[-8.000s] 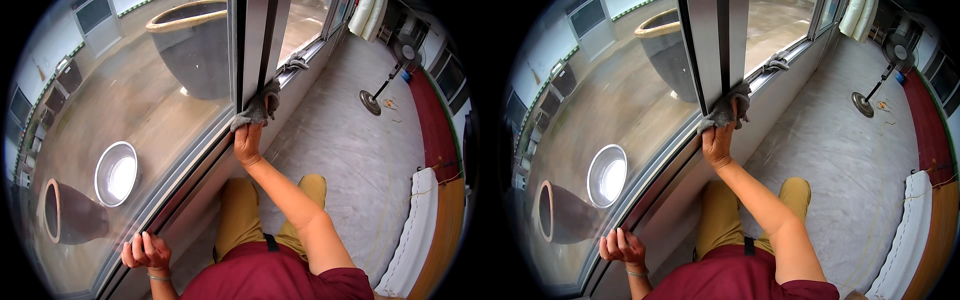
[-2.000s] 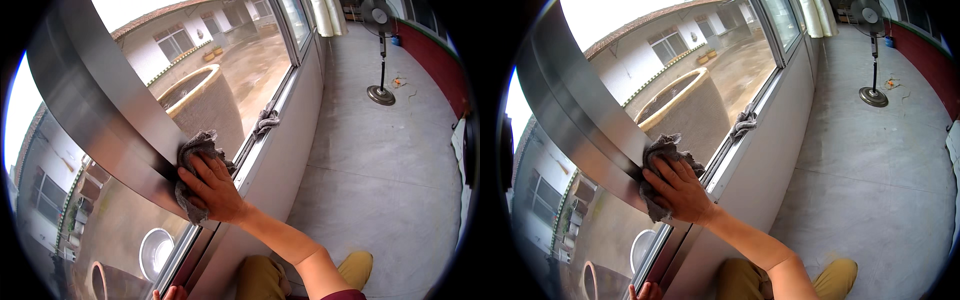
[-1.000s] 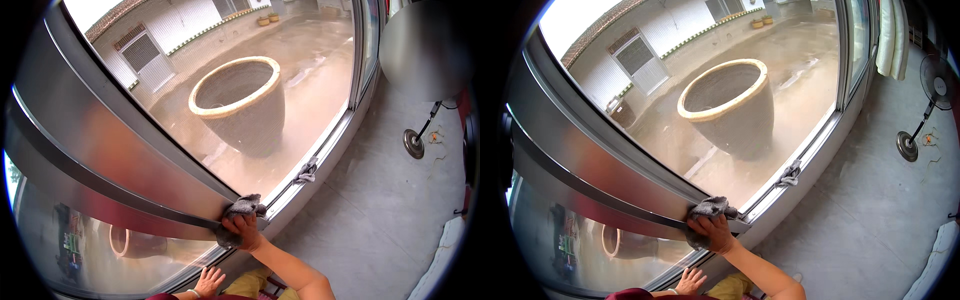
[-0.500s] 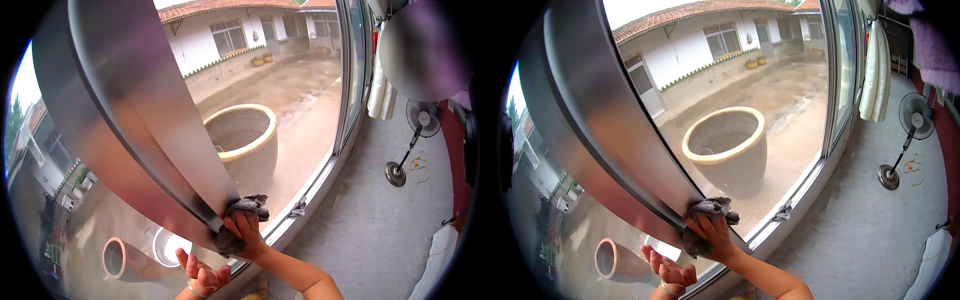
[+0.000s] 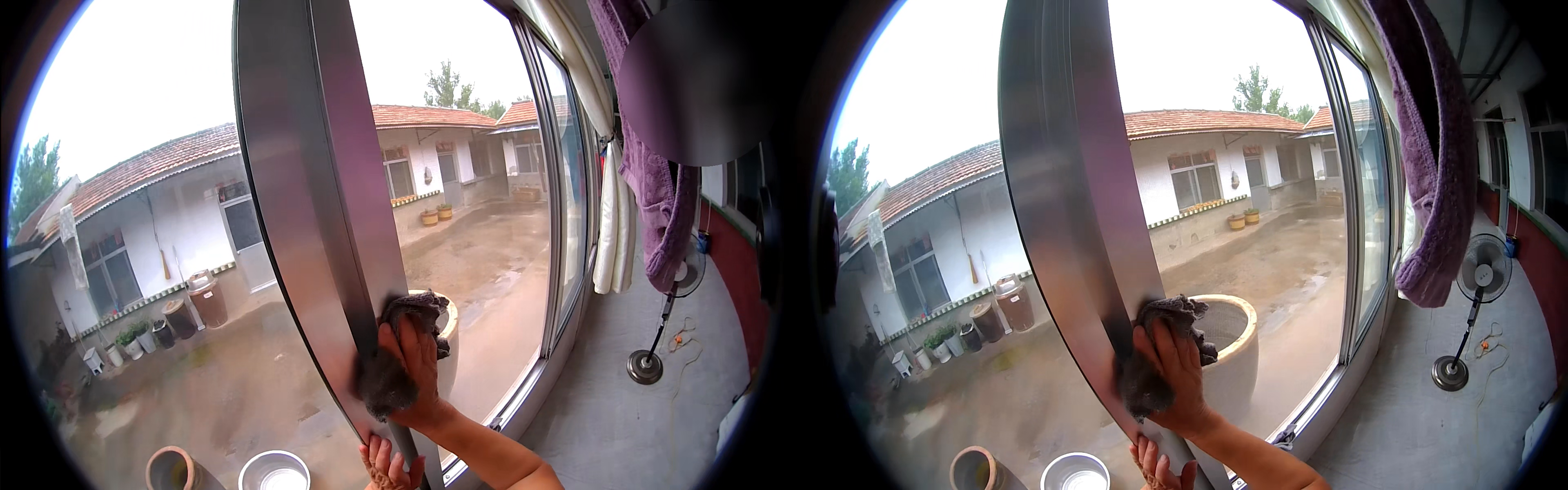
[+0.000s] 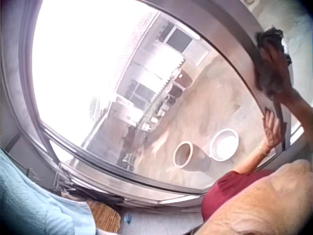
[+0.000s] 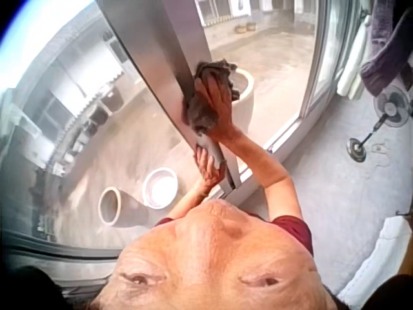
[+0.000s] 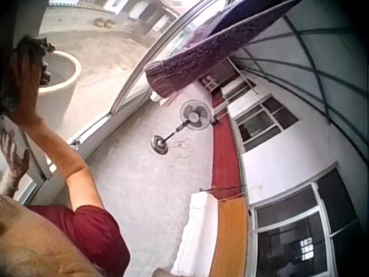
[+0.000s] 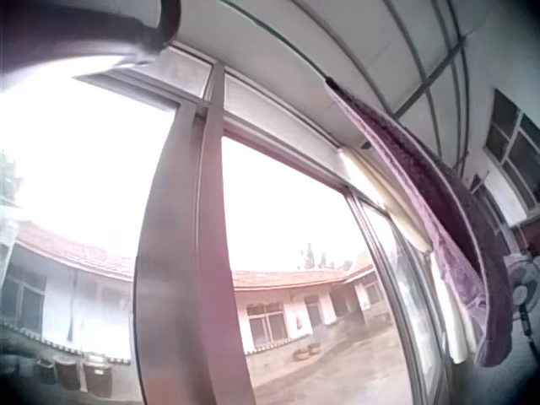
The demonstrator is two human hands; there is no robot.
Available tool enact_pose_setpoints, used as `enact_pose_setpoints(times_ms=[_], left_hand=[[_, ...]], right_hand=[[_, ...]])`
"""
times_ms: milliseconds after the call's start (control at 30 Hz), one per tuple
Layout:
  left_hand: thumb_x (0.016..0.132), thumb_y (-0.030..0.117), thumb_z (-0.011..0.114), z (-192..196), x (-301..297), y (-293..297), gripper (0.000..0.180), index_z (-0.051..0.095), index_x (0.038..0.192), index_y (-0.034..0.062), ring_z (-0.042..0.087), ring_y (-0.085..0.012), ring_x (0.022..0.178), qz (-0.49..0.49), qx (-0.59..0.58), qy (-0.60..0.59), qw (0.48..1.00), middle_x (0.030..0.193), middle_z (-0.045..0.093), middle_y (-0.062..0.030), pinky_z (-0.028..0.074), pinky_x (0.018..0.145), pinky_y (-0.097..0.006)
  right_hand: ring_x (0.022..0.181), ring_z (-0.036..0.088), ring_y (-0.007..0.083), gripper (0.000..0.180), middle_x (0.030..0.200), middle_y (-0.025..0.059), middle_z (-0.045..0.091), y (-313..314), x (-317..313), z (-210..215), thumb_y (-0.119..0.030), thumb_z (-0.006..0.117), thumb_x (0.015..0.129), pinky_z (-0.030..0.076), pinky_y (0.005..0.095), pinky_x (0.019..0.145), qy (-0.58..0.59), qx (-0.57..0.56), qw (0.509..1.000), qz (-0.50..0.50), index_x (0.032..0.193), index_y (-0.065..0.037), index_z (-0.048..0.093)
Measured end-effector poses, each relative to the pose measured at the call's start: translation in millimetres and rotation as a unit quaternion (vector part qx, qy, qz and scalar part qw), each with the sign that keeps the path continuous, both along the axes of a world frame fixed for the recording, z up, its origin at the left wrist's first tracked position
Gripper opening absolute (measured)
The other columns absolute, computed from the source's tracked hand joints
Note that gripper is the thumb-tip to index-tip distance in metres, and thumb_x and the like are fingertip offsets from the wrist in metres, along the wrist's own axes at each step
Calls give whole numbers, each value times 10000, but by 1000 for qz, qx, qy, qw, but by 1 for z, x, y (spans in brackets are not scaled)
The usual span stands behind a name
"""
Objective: The person wipes the metal frame and glass of a sliding window using a gray cloth. They systematically clean the vertical and horizontal sections of the frame, moving from the top to the bottom and across the width of the window.
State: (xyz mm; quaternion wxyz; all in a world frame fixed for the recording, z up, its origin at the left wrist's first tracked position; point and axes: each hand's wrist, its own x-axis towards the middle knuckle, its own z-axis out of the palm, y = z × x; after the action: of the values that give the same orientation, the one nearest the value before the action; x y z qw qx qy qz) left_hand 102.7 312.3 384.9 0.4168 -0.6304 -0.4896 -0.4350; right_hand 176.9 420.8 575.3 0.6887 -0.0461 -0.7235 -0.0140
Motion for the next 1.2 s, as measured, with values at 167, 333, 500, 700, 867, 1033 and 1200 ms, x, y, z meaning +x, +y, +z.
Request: enact_pose_setpoints(times_ms=[167,333,500,700,867,1033,1200], left_hand=[[846,182,680,-9,-8,-3,558,420,1309,9,475,-500,1266,34,16,21,999,1325,496,-256,249,1115,-603],[841,158,660,3,4,6,445,497,1230,15,549,-461,1181,51,28,20,998,1250,557,-228,335,1050,-565],[857,171,642,6,5,2,408,521,1225,44,563,-428,1173,40,36,14,998,1239,587,-182,353,1032,-557],[840,156,620,6,12,-1,282,610,1105,60,586,-383,1145,31,21,-17,999,1206,609,-146,384,1008,-538],[821,155,615,4,18,3,215,624,1017,68,610,-377,1100,5,16,-31,999,1141,639,-137,399,1014,-529],[829,146,637,10,13,-6,249,606,1060,58,605,-388,1141,-36,-14,-57,998,1149,646,-156,425,1019,-548],[878,147,602,1,2,-3,275,601,1141,69,591,-375,1195,-37,-13,-5,999,1214,634,-148,357,1066,-595]], right_hand=[[1374,326,475,739,1504,287,303,-2,-10,79,-139,666,796,266,527,1113,26,48,998,42,1448,53,374],[1420,288,411,815,1544,217,291,6,-6,150,-124,698,759,233,484,1153,47,79,994,53,1475,37,344],[1389,309,417,868,1558,175,271,17,-19,222,-98,697,703,246,494,1147,90,86,990,64,1495,-47,345],[1411,275,375,789,1576,149,241,50,-35,314,-139,637,770,210,483,1168,82,162,980,-80,1498,-70,342],[1444,243,339,693,1594,157,211,103,-43,426,-265,574,839,175,461,1184,72,244,934,-249,1478,-74,388],[1107,588,219,239,1096,119,639,57,-33,489,-54,410,924,481,315,892,64,255,965,2,1077,-49,593],[1158,565,239,253,1155,106,635,32,-38,546,-75,474,886,477,349,942,86,170,982,-3,1031,-54,680]])
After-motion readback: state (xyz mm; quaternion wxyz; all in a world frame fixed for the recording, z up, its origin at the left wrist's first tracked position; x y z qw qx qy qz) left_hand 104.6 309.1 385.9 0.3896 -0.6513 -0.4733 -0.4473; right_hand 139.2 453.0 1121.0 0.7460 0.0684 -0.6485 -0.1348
